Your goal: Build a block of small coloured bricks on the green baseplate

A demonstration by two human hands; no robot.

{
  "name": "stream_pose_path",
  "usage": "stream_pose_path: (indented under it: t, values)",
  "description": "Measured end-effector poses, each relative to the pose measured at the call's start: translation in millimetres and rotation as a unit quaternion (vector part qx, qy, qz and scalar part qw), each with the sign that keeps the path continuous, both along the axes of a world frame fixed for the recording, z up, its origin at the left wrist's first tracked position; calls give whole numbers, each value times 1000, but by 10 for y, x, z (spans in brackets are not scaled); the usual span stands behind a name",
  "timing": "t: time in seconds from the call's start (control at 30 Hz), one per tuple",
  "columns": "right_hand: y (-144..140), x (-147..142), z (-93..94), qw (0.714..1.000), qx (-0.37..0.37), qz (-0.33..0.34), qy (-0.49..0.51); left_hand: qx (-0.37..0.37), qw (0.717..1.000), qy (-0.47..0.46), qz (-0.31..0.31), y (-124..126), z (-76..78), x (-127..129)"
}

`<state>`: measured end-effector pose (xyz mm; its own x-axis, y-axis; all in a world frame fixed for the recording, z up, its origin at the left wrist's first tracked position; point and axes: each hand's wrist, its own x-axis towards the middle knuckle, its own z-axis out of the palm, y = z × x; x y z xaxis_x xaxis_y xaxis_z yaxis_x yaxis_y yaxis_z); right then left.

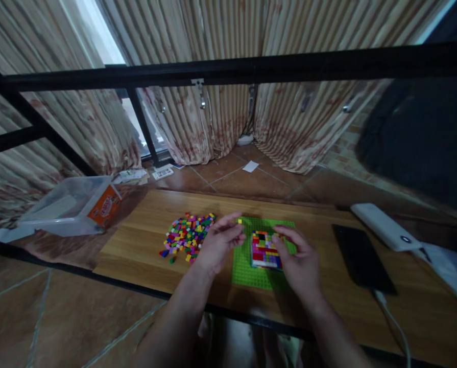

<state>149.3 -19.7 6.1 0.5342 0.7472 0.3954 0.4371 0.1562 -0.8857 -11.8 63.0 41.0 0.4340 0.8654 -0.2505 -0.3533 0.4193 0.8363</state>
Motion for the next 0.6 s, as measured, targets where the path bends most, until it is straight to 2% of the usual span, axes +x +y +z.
stream_pose_path:
  t: [0.13, 0.27, 0.43, 0.6]
  values:
    - [-35, -107, 92, 997, 31, 57, -35, -66, 995, -49, -53, -137, 17, 159]
    - [-50, -109, 110, 996, 35, 75, -37, -51, 996, -41, -67, -195, -2, 245]
    - [-53, -43, 96, 997, 30, 68, 20, 28, 995, 39, -89, -234, -16, 317]
    - [-57, 8, 71, 997, 21, 64, 45, 169, 975, 114, -89, -231, -92, 370]
